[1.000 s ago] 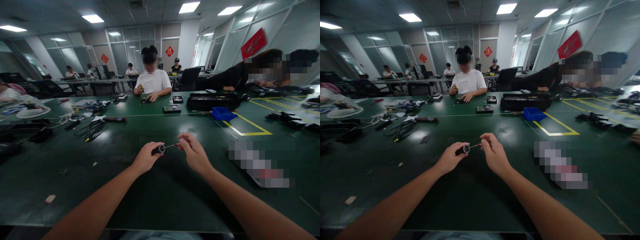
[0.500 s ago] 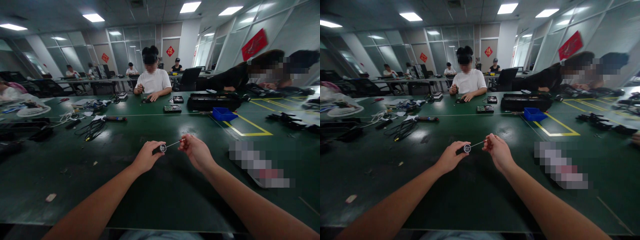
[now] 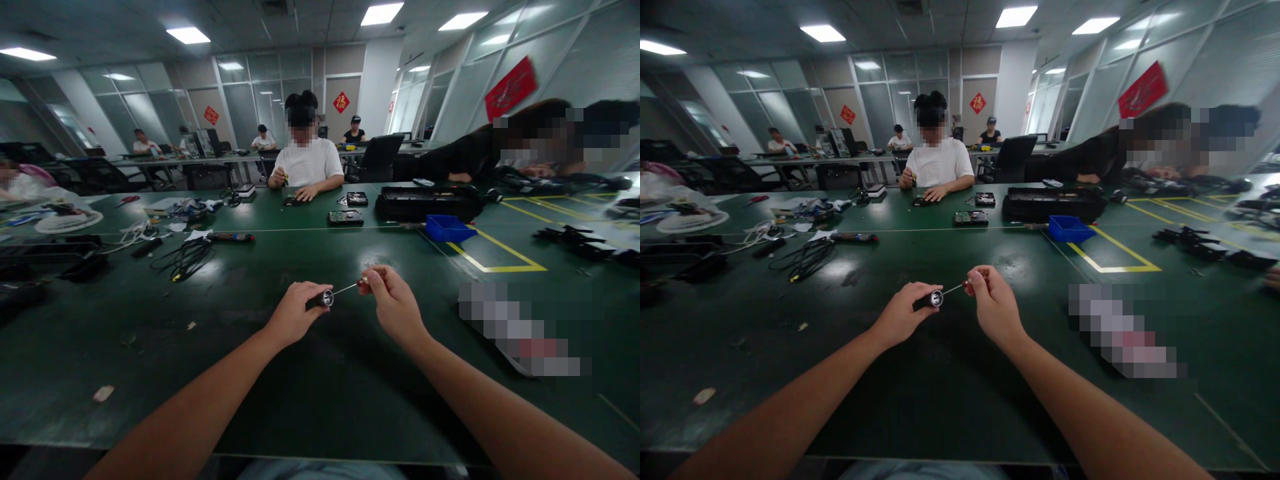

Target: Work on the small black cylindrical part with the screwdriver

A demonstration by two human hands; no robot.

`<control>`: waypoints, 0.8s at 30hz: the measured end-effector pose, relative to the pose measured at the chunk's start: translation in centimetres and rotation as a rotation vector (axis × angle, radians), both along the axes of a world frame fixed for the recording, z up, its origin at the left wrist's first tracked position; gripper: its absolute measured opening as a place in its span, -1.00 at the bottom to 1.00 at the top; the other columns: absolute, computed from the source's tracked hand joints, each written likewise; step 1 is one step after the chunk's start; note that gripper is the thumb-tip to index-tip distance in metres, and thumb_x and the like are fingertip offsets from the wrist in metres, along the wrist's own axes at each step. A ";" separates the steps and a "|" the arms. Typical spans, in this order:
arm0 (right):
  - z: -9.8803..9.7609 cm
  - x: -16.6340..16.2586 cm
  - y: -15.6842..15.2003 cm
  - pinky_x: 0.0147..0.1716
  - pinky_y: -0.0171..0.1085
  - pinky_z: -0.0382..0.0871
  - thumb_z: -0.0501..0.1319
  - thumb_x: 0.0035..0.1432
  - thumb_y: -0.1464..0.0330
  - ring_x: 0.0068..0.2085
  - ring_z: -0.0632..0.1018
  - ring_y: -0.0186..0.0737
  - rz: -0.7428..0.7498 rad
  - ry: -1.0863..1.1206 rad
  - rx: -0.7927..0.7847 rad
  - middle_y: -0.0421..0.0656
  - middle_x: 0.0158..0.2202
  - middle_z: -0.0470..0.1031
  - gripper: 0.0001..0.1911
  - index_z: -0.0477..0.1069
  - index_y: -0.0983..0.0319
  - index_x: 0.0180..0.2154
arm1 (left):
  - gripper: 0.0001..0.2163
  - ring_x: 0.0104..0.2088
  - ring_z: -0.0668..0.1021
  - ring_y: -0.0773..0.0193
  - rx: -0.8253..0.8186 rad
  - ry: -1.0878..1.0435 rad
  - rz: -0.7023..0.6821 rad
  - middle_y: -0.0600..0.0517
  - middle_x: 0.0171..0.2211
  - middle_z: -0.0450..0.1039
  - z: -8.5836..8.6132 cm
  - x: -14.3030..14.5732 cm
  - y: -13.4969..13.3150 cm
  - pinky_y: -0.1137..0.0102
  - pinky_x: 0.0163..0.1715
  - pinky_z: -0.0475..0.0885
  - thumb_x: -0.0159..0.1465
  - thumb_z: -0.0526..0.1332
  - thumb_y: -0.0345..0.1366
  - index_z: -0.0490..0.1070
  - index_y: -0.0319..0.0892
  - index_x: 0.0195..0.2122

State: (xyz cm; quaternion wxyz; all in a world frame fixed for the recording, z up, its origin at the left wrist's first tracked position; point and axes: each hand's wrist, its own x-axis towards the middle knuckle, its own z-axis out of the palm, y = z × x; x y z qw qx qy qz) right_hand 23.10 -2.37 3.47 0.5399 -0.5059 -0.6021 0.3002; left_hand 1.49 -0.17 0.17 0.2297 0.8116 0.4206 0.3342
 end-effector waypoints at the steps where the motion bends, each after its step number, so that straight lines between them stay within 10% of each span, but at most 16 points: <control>1: 0.1 0.0 -0.1 -0.26 -0.16 0.39 0.09 0.33 0.15 -0.32 0.54 -0.17 0.000 -0.041 0.015 -0.13 -0.36 0.52 -0.74 0.39 0.18 -0.23 | -0.59 0.05 0.47 0.11 -0.003 0.009 0.000 0.00 0.04 0.50 0.0 0.0 0.0 0.13 0.13 0.32 0.28 0.33 -0.37 0.44 0.01 0.15; 24: 0.2 -0.3 -0.9 -0.32 -0.18 0.36 0.00 0.40 0.21 -0.33 0.56 -0.14 0.112 -0.349 0.133 -0.16 -0.39 0.51 -0.78 0.36 0.14 -0.18 | -0.62 0.00 0.48 0.08 -0.026 0.135 -0.027 -0.02 -0.03 0.51 0.1 0.3 0.0 0.12 0.08 0.31 0.25 0.35 -0.36 0.48 -0.01 0.10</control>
